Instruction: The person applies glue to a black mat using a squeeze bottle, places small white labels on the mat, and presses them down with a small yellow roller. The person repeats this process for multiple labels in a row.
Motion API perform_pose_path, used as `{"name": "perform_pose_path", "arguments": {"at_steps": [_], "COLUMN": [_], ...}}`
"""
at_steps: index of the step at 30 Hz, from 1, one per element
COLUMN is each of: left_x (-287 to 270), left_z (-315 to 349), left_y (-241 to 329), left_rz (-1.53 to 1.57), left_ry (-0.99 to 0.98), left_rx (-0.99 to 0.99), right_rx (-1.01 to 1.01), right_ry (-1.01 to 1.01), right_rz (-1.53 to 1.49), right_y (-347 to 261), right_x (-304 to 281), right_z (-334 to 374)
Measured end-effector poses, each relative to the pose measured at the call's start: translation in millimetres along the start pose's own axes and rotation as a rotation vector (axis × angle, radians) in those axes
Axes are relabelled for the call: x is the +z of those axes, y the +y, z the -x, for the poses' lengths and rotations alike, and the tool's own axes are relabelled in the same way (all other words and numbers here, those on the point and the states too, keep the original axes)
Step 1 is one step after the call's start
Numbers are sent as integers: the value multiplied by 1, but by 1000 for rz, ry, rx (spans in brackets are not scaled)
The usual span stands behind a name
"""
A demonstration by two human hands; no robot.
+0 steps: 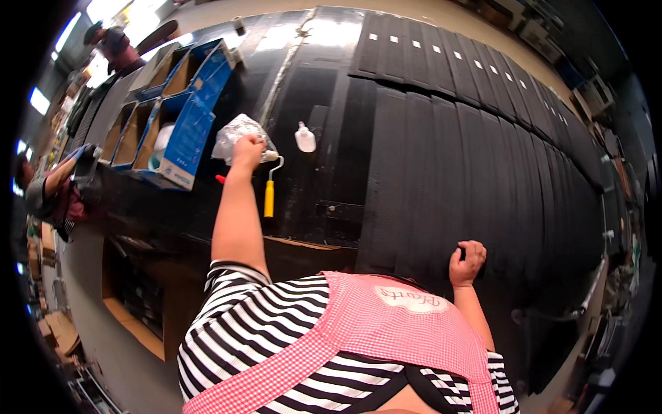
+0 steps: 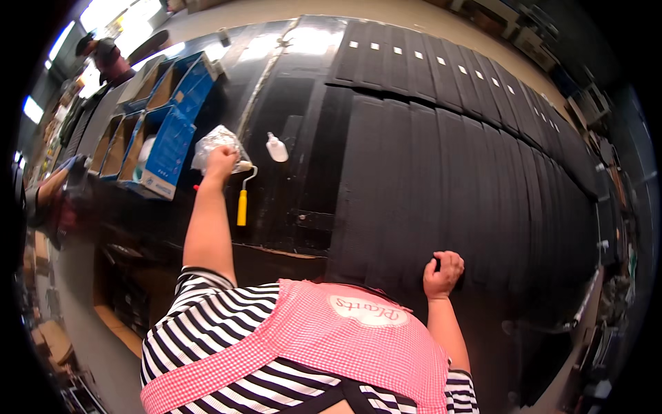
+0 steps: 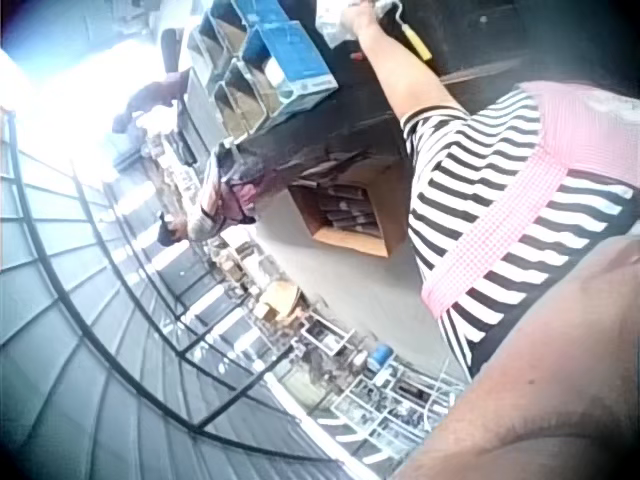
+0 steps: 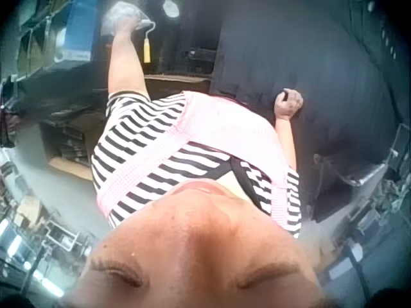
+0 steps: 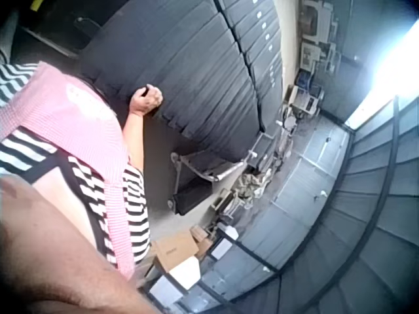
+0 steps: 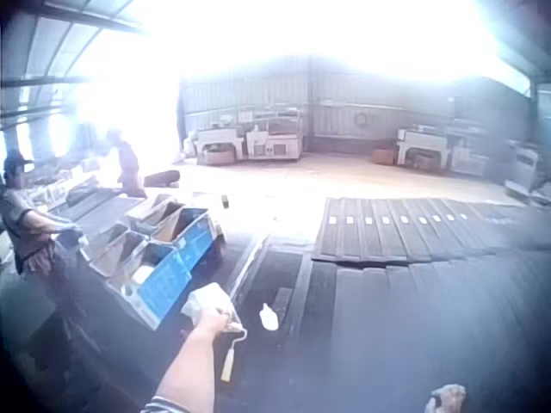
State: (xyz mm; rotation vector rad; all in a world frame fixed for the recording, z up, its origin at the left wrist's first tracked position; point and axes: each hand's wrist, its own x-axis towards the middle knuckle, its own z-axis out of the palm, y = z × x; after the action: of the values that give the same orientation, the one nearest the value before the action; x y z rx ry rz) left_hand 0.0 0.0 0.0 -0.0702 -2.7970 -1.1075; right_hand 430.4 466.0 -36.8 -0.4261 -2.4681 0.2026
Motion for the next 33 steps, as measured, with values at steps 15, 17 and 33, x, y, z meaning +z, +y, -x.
{"name": "perform_pose_path", "arguments": {"at_steps": [15,17,33], "left_x": [-3,-3,-37], "left_z": [192,201,223], "left_y": [144,146,131], "left_rz": [1171,1108,878], "left_ry": [-469,-470,-478], "left_rx": [102,184,173], "right_rx": [335,385,374], "right_ry": [-848,-905,-860], "right_rz": [-1322,-1450,-1500], "right_y": [-166,-201,-265], "right_x": [-29,-26,-4], "right_z": [-96,-118,-116]}}
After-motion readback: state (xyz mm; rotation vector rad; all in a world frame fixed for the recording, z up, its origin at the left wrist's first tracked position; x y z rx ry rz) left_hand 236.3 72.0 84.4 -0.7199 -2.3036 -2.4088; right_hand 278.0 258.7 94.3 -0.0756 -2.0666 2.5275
